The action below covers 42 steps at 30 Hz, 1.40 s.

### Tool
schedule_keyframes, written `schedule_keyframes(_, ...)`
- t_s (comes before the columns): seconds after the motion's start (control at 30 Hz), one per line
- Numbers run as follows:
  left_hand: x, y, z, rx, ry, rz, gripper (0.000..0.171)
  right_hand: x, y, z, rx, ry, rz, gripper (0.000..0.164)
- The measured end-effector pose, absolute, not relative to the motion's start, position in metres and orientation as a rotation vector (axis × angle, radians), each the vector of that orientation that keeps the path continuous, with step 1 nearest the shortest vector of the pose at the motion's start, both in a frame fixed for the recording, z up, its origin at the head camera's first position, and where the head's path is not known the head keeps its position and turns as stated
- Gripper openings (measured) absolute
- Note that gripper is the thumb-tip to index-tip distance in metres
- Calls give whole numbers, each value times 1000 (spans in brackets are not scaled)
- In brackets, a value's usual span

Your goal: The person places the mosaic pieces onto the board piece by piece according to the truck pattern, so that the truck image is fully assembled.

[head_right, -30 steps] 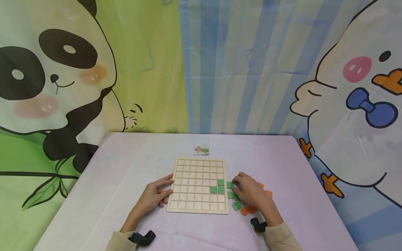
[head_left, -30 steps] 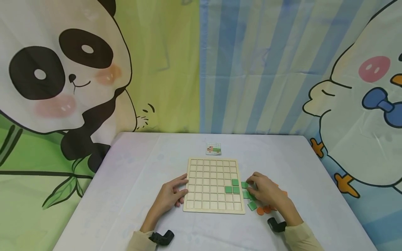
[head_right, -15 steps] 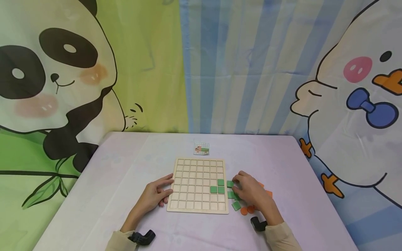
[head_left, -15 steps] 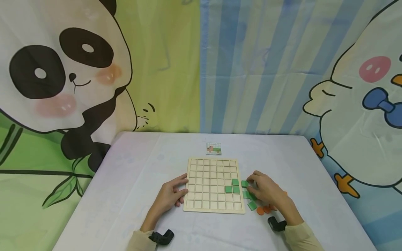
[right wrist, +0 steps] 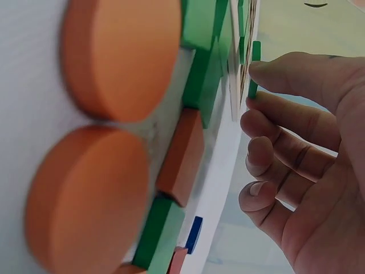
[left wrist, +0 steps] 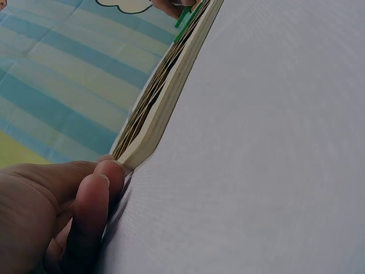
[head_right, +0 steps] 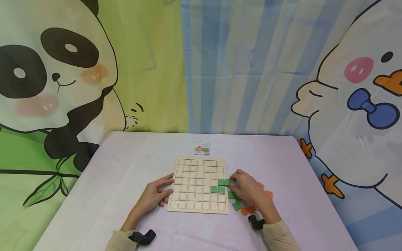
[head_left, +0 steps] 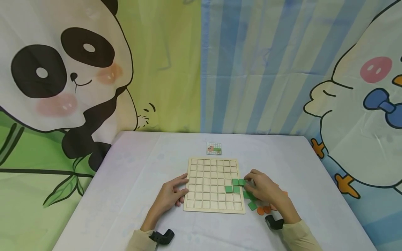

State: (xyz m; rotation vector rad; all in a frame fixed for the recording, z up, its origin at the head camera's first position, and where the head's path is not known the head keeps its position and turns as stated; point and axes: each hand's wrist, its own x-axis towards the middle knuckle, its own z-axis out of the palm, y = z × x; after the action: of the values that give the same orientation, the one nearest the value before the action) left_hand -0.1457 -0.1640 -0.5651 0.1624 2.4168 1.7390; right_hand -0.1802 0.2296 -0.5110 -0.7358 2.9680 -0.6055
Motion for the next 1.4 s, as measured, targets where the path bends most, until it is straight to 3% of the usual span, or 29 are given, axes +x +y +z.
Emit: schedule_keyframes(1.4,-145,-164,-567,158,2425,1728,48,-187,226,-514,-739,2974,-515,22)
